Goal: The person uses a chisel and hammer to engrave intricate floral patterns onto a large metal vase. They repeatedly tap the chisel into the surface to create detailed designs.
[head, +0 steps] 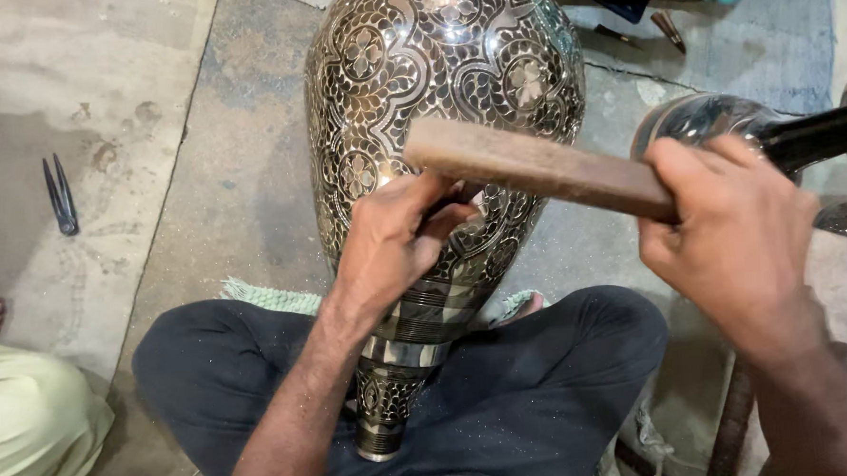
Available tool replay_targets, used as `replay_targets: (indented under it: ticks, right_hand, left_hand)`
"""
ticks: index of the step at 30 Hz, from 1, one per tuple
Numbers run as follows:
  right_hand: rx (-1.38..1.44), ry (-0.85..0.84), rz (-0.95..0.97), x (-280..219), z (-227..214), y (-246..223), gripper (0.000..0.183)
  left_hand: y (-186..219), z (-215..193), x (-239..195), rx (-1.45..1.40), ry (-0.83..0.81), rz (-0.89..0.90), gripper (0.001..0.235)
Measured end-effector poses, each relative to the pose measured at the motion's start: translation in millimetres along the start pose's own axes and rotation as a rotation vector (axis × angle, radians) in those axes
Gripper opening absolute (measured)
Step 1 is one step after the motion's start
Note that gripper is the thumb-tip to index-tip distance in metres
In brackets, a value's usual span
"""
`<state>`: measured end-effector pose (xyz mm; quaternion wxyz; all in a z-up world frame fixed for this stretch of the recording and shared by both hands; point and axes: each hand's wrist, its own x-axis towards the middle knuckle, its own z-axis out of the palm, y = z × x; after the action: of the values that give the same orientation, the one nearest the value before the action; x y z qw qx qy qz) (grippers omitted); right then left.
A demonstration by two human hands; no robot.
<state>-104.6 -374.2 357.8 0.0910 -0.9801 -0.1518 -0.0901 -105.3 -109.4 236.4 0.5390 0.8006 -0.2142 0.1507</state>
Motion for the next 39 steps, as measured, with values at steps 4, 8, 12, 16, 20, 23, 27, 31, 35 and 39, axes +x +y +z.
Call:
replay_targets:
  ticks: [4,8,12,16,20,23,27,31,35,39]
  right_hand:
    - [-0.041,0.029,-0.039,0,-2,0,0.024]
    - [-0.024,0.113,-0.080,-2,-1,-2,0.025]
    - [-0.091,0.063,-0.121,-3,-4,-3,0.030]
    - [-0.150,0.040,-0.103,-4,-7,-4,0.027]
    - [0.106,0.097,-0.067,-3,-6,-7,0.026]
    - [-0.306,-0.041,-0.080,0,-7,-8,0.025]
    - [-0.089,0.050,-0.082,1,-7,-8,0.025]
    - [0.003,0.064,-0.117,2,-9,-10,0.023]
    - [-0.359,0.054,-0.202,2,-12,-12,0.023]
    - [-0.043,0.060,-0.130,1,-13,-11,0.026]
  left_hand:
    - [4,0,0,-0.019,0.038,-0.025,0.043]
    - [5,0,-2,-0.016,0.044,-0.005,0.036]
    - [8,2,-5,0.057,0.064,-0.029,0.033]
    - [12,4,-8,-0.094,0.107,-0.079,0.036]
    - [13,8,-8,-0.039,0.124,-0.085,0.029]
    - [14,10,-12,0.009,0.139,-0.131,0.035]
    - [13,14,-15,-0.046,0.159,-0.099,0.035]
    - [12,17,-18,-0.092,0.164,-0.100,0.028]
    - [15,18,-20,-0.003,0.218,-0.090,0.039]
    - [19,19,-21,-0.027,0.224,-0.096,0.035]
